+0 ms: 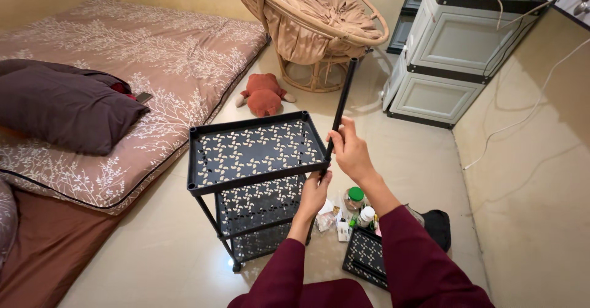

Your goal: The person assembles a black three-tier plastic rack by inserting legs and trays, then organizes various personal items from the floor onto the shelves. Items include bottles, jars, a hairbrush, a comb, a phone, and small packets.

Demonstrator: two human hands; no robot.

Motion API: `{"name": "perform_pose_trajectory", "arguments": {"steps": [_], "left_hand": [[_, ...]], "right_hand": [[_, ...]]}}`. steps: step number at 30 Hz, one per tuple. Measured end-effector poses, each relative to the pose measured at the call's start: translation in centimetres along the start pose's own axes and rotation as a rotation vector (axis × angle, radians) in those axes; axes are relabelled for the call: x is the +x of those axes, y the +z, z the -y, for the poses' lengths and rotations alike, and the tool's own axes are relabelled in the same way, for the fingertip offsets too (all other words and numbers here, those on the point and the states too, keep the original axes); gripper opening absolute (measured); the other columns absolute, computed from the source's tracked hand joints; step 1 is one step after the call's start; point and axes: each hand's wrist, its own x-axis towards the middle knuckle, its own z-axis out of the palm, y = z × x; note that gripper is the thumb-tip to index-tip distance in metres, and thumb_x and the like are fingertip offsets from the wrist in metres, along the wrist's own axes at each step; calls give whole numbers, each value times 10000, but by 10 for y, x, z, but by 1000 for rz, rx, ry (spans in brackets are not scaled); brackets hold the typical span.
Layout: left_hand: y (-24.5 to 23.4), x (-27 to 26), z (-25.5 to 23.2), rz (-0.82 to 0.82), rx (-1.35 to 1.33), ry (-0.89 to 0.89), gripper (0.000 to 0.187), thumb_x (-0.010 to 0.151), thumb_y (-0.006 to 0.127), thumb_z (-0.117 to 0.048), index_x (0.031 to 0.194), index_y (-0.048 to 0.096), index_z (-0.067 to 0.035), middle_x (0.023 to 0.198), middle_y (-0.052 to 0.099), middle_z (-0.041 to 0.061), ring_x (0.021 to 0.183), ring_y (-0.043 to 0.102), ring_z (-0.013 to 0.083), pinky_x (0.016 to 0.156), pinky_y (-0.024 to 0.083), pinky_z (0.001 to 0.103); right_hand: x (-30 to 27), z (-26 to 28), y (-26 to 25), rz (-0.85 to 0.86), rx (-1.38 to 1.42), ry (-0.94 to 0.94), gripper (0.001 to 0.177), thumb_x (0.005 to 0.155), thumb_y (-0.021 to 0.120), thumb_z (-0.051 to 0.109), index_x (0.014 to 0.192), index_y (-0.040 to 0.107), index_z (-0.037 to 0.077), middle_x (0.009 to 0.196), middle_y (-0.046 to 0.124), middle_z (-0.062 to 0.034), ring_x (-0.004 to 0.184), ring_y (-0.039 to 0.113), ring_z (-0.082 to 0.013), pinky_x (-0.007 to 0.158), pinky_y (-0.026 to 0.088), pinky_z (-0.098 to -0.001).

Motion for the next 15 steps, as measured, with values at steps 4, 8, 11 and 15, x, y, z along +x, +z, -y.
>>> {"name": "perform_pose_trajectory", "arguments": {"steps": [4, 8, 11, 15], "left_hand": [[6, -19, -13, -51, 315, -50, 219, 986, 602, -141, 1190, 678, -117, 1010, 752, 166, 911, 732, 328, 790, 550, 415], [20, -49, -26, -50, 408, 22, 180, 958, 639, -129, 1132, 680, -106, 967, 745, 178, 858, 717, 383, 710, 554, 467], [27, -73, -31, -24, 423, 29, 201, 947, 646, -118, 1145, 674, -97, 945, 734, 197, 841, 703, 408, 684, 541, 493], [28, -103, -34, 28, 390, 28, 192, 945, 650, -107, 1134, 674, -83, 972, 742, 194, 876, 711, 403, 706, 554, 482]], "right_hand": [[-14, 10, -9, -3, 20, 2, 283, 1061, 555, 146, 1317, 465, 61, 861, 729, -65, 651, 686, -146, 604, 558, -297], [-40, 21, -31, -47, 35, 32, 284, 1049, 585, 140, 1296, 482, 44, 844, 727, -67, 643, 664, -125, 600, 547, -278], [-65, 33, -46, -64, 27, 48, 293, 1040, 602, 125, 1289, 482, 28, 850, 725, -68, 648, 659, -118, 588, 531, -269], [-100, 53, -62, -45, 87, 91, 292, 1033, 607, 87, 1286, 482, 12, 912, 735, -65, 733, 677, -105, 624, 544, -255]]}}
